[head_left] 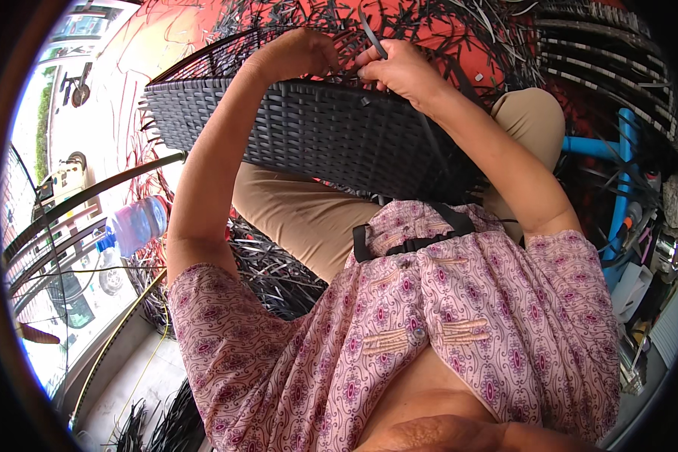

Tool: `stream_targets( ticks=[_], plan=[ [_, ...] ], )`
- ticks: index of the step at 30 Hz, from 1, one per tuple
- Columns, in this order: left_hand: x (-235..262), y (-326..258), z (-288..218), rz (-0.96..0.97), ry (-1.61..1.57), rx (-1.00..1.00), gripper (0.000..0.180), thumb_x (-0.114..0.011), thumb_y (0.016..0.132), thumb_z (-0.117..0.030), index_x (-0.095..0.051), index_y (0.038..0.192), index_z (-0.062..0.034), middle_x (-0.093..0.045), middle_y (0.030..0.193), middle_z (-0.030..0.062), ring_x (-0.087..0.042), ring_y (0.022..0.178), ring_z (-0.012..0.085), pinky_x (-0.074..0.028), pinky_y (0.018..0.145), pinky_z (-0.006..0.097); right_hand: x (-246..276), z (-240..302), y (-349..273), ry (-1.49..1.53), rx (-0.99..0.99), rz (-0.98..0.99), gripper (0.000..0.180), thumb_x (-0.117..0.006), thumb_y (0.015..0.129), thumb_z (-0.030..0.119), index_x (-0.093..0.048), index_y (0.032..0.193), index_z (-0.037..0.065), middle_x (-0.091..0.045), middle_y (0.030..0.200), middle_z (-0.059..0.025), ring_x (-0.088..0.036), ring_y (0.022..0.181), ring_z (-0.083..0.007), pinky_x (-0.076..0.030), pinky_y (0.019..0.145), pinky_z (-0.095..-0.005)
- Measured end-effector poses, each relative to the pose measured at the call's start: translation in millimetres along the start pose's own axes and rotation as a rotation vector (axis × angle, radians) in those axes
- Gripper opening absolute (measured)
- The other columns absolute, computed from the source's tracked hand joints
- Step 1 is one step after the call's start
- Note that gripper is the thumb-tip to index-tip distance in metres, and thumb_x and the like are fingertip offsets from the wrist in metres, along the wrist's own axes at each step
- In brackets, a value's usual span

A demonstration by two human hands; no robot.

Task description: The person weaves a black plastic basket by hand, threading black plastic strips through the existing weave. The person sits on the floor and works on the basket's edge, pulling and tucking the strips to secure them.

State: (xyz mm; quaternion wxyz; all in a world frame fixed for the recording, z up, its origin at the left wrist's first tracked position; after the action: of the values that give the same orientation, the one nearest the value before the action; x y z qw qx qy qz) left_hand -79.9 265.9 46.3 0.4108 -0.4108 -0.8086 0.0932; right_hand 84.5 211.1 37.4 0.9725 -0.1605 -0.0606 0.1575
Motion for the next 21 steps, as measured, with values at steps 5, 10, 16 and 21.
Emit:
stream_targets(
  ticks=[5,10,16,21],
  plan=[
    [12.4,1.2,31.5,-0.095,-0.072,-0.175,0.018,-0.063,0.088,-0.005,-0.07,0.105,-0.0049,-0.069,0.09,0.0023,-0.061,0.083,0.0107,-0.05,0.075,0.028,-7.6,1.3,7.9,0.008,0.002,0.052,0.022,-0.07,0.079,0.006,-0.066,0.099,-0.002,-0.065,0.08,-0.0035,-0.056,0.062,-0.008,-0.046,0.058,-0.023],
    [11.3,-2.9,10.3,0.01,0.164,-0.105,0.026,-0.062,0.088,-0.007,-0.069,0.112,-0.0045,-0.069,0.092,0.0023,-0.061,0.083,0.011,-0.05,0.077,0.028,-3.6,-6.3,11.0,-0.012,0.007,0.041,0.024,-0.071,0.078,0.006,-0.066,0.1,-0.002,-0.065,0.079,-0.0035,-0.055,0.062,-0.008,-0.046,0.058,-0.0226],
    [12.9,1.1,38.7,0.059,-0.332,-0.049,0.035,-0.062,0.078,0.0,-0.071,0.112,-0.0044,-0.068,0.092,0.0001,-0.059,0.084,0.0106,-0.048,0.079,0.026,-10.0,-6.7,12.9,0.052,0.024,-0.002,0.016,-0.073,0.075,0.005,-0.067,0.088,-0.003,-0.066,0.075,-0.0068,-0.059,0.061,-0.0127,-0.048,0.055,-0.0279],
    [26.6,-8.3,51.5,-0.087,-0.034,0.026,0.026,-0.065,0.08,-0.003,-0.072,0.105,-0.0046,-0.069,0.091,0.0009,-0.06,0.085,0.01,-0.049,0.08,0.027,-7.3,-7.5,9.7,0.02,-0.038,0.063,0.021,-0.073,0.085,0.017,-0.067,0.098,0.001,-0.067,0.083,-0.0037,-0.062,0.075,-0.01,-0.049,0.062,-0.024]
  ],
)
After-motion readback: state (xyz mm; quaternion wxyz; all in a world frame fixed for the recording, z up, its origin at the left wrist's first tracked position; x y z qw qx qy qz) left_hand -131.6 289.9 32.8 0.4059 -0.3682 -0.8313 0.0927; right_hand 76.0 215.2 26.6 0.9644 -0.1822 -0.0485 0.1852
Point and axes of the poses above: each hand's wrist, its own y-axis towards the middle knuckle, its own x-axis out of the back of the hand, z = x × y, the point moved 6 cm from there along y, towards the middle knuckle
